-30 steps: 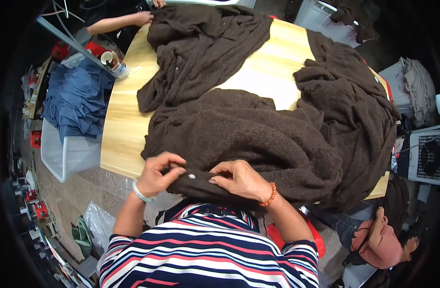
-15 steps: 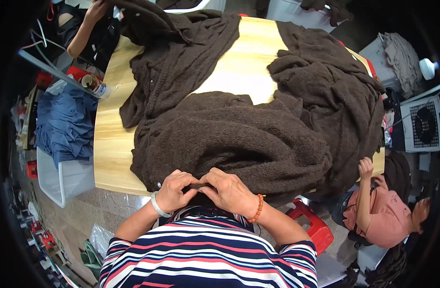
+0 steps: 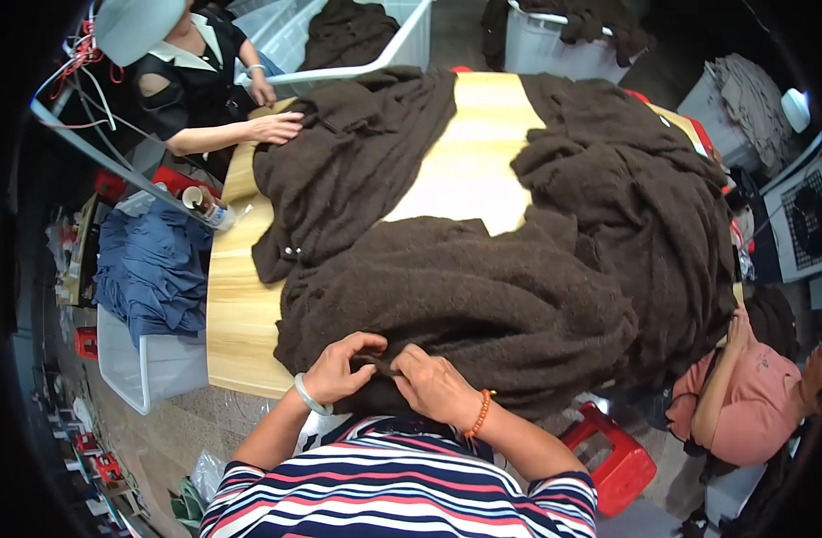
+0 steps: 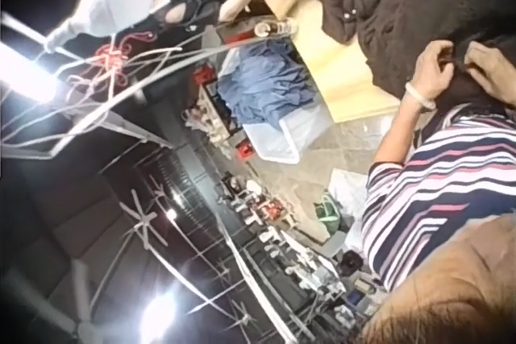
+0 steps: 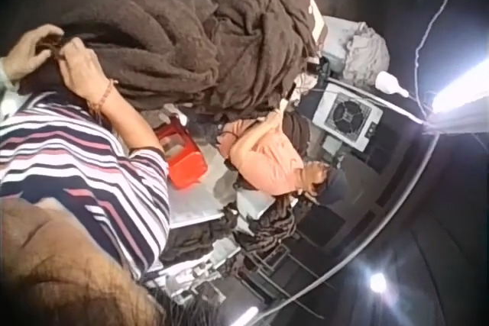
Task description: Trim excess threads and inspect buttons on a pile of brown garments.
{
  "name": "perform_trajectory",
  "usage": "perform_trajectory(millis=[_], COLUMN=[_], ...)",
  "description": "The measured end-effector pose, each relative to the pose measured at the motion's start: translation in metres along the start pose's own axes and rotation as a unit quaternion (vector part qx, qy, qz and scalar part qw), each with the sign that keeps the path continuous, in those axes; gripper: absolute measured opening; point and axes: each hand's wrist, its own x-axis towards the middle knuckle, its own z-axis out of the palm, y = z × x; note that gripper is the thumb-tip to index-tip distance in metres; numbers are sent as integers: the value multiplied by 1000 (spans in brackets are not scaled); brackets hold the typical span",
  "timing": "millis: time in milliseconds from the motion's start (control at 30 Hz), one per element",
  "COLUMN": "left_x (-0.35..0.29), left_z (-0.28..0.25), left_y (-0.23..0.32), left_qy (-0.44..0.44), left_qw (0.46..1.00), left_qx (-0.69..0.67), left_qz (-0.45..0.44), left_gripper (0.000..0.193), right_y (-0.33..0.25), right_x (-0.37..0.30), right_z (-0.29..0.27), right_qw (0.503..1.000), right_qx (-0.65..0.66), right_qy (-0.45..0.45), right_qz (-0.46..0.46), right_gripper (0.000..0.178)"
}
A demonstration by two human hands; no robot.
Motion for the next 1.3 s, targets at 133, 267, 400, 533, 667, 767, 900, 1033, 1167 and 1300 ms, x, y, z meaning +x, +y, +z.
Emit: perform_trajectory(millis=[133,267,400,533,667,767,900,1033,1167,1300], left_x=[5,15,17,16,12,8,0,4,6,0], left_z=[6,22,25,15,-2,-6,-2,0,5,6], left_y=[-23,-21,-18,-18,-9,-17,-26,-27,-26,-22], left_qy=[52,111,117,103,-50,-132,-162,-150,-154,-132], left_qw=[982,978,959,957,983,891,816,777,781,825], left_qx=[-115,176,260,270,-118,-381,-490,-547,-528,-483], left_qz=[-140,-18,-12,13,-134,-206,-259,-273,-295,-264], left_gripper=[19,11,12,10,10,12,11,10,11,16], right_y=[-3,-5,-4,-7,-14,-16,-18,-15,-4,-1], right_x=[-1,2,1,2,1,-2,-1,0,-6,-9], right_z=[1,1,2,4,7,9,13,15,18,17], right_qw=[1000,1000,999,999,996,991,992,990,993,994], right_qx=[-14,-17,-37,-46,-81,-118,-76,-61,-46,-51], right_qy=[-16,0,-6,-2,33,67,95,126,110,96], right_qz=[7,0,-7,-18,-32,-19,-22,-23,6,13], right_gripper=[17,17,19,19,19,18,16,25,30,27])
